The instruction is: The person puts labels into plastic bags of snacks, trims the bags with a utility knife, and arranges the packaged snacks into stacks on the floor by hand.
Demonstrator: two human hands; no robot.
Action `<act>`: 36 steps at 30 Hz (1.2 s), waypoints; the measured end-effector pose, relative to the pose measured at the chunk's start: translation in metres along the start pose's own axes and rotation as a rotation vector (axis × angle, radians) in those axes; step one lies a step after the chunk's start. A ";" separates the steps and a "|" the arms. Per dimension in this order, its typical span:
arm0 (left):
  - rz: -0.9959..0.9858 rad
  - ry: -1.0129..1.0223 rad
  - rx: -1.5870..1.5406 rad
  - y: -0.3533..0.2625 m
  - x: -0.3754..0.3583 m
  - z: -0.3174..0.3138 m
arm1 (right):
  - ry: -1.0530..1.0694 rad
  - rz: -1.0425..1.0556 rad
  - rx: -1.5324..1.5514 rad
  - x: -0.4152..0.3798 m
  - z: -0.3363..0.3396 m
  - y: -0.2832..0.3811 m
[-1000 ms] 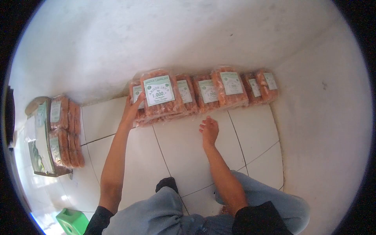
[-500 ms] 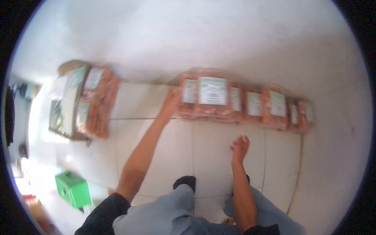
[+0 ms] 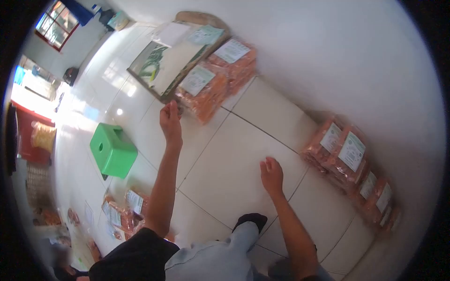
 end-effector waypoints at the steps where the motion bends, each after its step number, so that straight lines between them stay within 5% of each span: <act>1: 0.252 -0.021 -0.147 0.020 0.017 0.005 | 0.082 -0.026 0.027 0.022 -0.018 0.005; 2: 0.503 -0.042 -0.302 0.041 0.024 0.008 | 0.178 -0.040 0.052 0.046 -0.038 0.007; 6: 0.674 0.098 -0.576 0.089 0.031 -0.025 | 0.449 -0.285 0.211 0.115 -0.094 0.065; 9: 0.539 -0.045 -0.483 0.111 0.042 -0.031 | 0.594 -0.385 0.413 0.142 -0.114 0.118; 17: 0.633 -0.137 -0.392 0.150 0.042 -0.035 | 0.614 -0.405 0.790 0.169 -0.142 0.167; 19: 0.605 0.142 -0.369 0.127 0.034 -0.034 | 0.639 -0.407 0.821 0.167 -0.143 0.169; 28: 0.683 0.339 -0.321 0.113 0.011 -0.007 | 0.691 -0.190 0.781 0.154 -0.121 0.168; 31: 0.724 0.662 -0.015 0.121 0.035 0.010 | 0.714 -0.202 0.747 0.145 -0.113 0.159; 33: 0.657 0.707 -0.039 0.104 0.055 0.002 | 0.688 -0.266 0.714 0.141 -0.110 0.150; 36: 0.712 0.905 -0.652 0.088 0.073 -0.020 | 0.603 -0.215 0.740 0.142 -0.106 0.152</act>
Point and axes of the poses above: each hand's wrist, its own x-axis towards the middle knuckle, its own z-axis out of the back of the hand, y = z × x, the point moved 5 cm from there along x, towards the middle knuckle, and after that the axes turned 5 degrees about y, right-handed, at the moved point
